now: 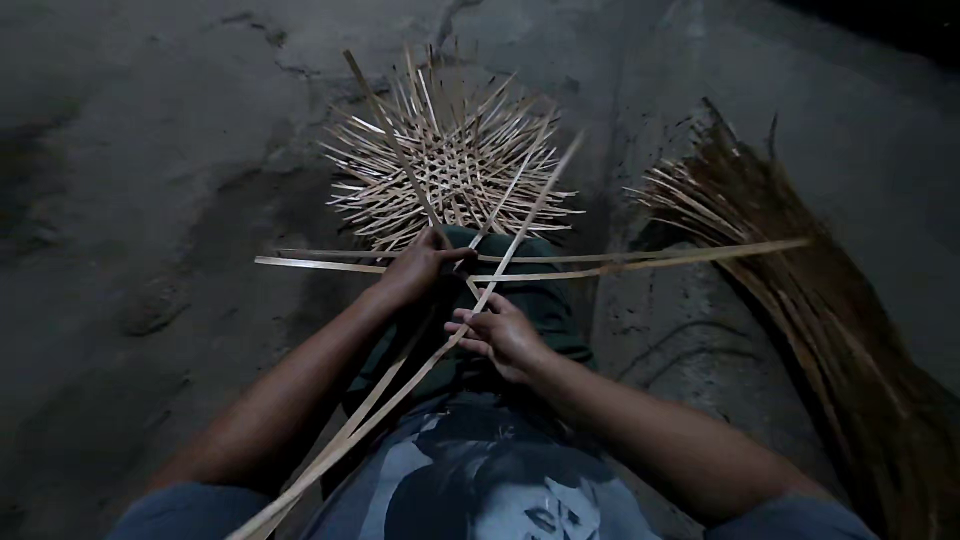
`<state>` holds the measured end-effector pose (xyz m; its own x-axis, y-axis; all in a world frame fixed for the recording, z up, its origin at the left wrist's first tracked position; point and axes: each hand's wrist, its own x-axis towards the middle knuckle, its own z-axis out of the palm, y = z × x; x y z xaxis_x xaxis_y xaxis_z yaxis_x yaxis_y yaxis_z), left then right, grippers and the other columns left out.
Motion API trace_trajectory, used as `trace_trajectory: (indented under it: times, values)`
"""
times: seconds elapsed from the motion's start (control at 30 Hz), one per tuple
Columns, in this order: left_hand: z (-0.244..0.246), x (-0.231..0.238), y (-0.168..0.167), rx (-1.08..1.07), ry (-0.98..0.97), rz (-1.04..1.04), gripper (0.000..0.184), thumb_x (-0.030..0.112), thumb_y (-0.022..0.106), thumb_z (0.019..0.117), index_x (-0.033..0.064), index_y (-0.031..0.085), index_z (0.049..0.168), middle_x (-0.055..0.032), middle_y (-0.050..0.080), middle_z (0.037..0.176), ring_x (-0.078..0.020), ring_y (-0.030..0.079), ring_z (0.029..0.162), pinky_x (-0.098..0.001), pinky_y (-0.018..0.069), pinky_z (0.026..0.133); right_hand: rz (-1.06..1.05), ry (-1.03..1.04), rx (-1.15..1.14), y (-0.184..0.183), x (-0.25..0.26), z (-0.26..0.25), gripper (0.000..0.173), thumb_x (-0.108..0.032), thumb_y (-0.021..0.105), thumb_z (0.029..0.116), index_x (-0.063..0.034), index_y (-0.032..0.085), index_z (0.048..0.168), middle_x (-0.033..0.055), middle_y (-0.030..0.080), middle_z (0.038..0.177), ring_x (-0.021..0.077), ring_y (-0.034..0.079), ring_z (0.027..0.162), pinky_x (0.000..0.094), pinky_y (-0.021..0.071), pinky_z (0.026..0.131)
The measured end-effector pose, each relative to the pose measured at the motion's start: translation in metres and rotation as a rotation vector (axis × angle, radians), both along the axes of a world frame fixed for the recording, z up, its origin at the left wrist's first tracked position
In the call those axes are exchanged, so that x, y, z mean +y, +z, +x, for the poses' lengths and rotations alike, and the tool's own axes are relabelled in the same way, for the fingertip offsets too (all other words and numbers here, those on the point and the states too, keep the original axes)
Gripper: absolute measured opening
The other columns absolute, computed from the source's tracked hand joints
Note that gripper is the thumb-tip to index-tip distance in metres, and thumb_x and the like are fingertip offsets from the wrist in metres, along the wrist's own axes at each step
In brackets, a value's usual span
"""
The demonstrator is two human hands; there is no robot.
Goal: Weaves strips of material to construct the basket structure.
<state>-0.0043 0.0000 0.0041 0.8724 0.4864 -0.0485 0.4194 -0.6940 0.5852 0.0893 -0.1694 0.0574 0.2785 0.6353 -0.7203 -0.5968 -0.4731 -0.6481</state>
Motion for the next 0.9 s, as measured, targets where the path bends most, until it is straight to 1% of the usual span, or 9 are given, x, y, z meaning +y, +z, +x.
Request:
trace_trajectory:
  times: [0.07, 0.13, 0.2, 0.3, 0.47, 0.57, 0.67, 0.73, 0.9]
  values:
    - [0.000, -0.001, 0.000, 0.035, 0.018, -0.005, 0.046, 0.025, 0.074, 0.0942, 0.0423, 0.064, 0.136, -0.0153, 0.054, 0.133, -0.0314, 0.065, 0.100, -0.0538, 0.0582, 0.077, 0.019, 0.001, -0.008, -0.008, -0.004, -0.005, 0.064, -0.002, 0.053, 0.1047, -0.0111, 0.021, 0.160, 0.0209, 0.067, 0.126, 0.0297, 0.075, 0.099, 0.0385, 0.0647, 0.081]
    - [-0.001, -0.004, 0.007, 0.079, 0.042, -0.034, 0.049, 0.024, 0.074, 0.0938, 0.0447, 0.062, 0.137, -0.0155, 0.052, 0.138, -0.0326, 0.065, 0.100, -0.0563, 0.0581, 0.076, 0.049, -0.002, -0.011, -0.011, -0.014, -0.015, 0.081, -0.005, 0.056, 0.1044, -0.0181, 0.004, 0.165, 0.0220, 0.065, 0.128, 0.0320, 0.074, 0.101, 0.0422, 0.0648, 0.084]
    - [-0.001, -0.007, 0.015, 0.096, 0.046, -0.066, 0.051, 0.020, 0.073, 0.0946, 0.0434, 0.062, 0.138, -0.0164, 0.050, 0.141, -0.0325, 0.065, 0.103, -0.0551, 0.0583, 0.078, 0.098, -0.031, -0.033, -0.012, -0.024, -0.025, 0.090, -0.003, 0.059, 0.1027, -0.0218, -0.004, 0.165, 0.0221, 0.066, 0.125, 0.0328, 0.075, 0.098, 0.0447, 0.0654, 0.082]
    - [0.001, -0.003, 0.008, 0.075, 0.017, -0.077, 0.049, 0.020, 0.071, 0.0957, 0.0411, 0.062, 0.139, -0.0154, 0.050, 0.138, -0.0287, 0.065, 0.100, -0.0517, 0.0587, 0.077, 0.162, -0.095, -0.079, -0.019, -0.028, -0.033, 0.090, 0.004, 0.058, 0.1000, -0.0189, 0.001, 0.165, 0.0219, 0.068, 0.118, 0.0326, 0.076, 0.092, 0.0446, 0.0656, 0.078]
    - [-0.001, -0.001, 0.010, 0.084, -0.001, -0.055, 0.047, 0.025, 0.071, 0.0964, 0.0418, 0.062, 0.139, -0.0156, 0.052, 0.138, -0.0298, 0.066, 0.098, -0.0531, 0.0590, 0.077, 0.208, -0.125, -0.126, -0.027, -0.028, -0.031, 0.087, 0.004, 0.057, 0.1006, -0.0176, 0.004, 0.166, 0.0212, 0.068, 0.119, 0.0310, 0.076, 0.091, 0.0418, 0.0657, 0.076]
    - [0.000, 0.002, 0.000, 0.094, -0.003, -0.042, 0.052, 0.020, 0.072, 0.0940, 0.0444, 0.061, 0.138, -0.0179, 0.050, 0.141, -0.0337, 0.066, 0.102, -0.0564, 0.0591, 0.077, 0.198, -0.112, -0.135, -0.031, -0.027, -0.030, 0.085, 0.005, 0.057, 0.1007, -0.0160, 0.005, 0.165, 0.0209, 0.068, 0.119, 0.0299, 0.076, 0.090, 0.0405, 0.0657, 0.075]
    - [0.002, 0.002, 0.002, 0.116, 0.002, -0.051, 0.049, 0.025, 0.071, 0.0950, 0.0472, 0.060, 0.138, -0.0178, 0.047, 0.143, -0.0332, 0.067, 0.101, -0.0563, 0.0591, 0.077, 0.198, -0.083, -0.134, -0.034, -0.025, -0.029, 0.085, 0.004, 0.056, 0.1011, -0.0164, 0.005, 0.165, 0.0211, 0.067, 0.121, 0.0299, 0.076, 0.090, 0.0403, 0.0659, 0.075]
    - [0.003, 0.003, 0.003, 0.093, -0.006, -0.058, 0.046, 0.027, 0.071, 0.0957, 0.0456, 0.062, 0.137, -0.0160, 0.050, 0.139, -0.0313, 0.066, 0.102, -0.0555, 0.0588, 0.077, 0.214, -0.060, -0.138, -0.038, -0.024, -0.027, 0.085, 0.004, 0.056, 0.1011, -0.0176, 0.005, 0.165, 0.0210, 0.067, 0.120, 0.0299, 0.076, 0.090, 0.0405, 0.0661, 0.075]
    - [0.004, 0.003, 0.006, 0.112, -0.023, -0.039, 0.049, 0.022, 0.070, 0.0954, 0.0436, 0.061, 0.138, -0.0158, 0.050, 0.138, -0.0304, 0.066, 0.099, -0.0537, 0.0593, 0.077, 0.216, -0.042, -0.145, -0.041, -0.019, -0.027, 0.085, 0.005, 0.057, 0.1004, -0.0185, 0.008, 0.165, 0.0214, 0.068, 0.117, 0.0299, 0.076, 0.088, 0.0407, 0.0665, 0.074]
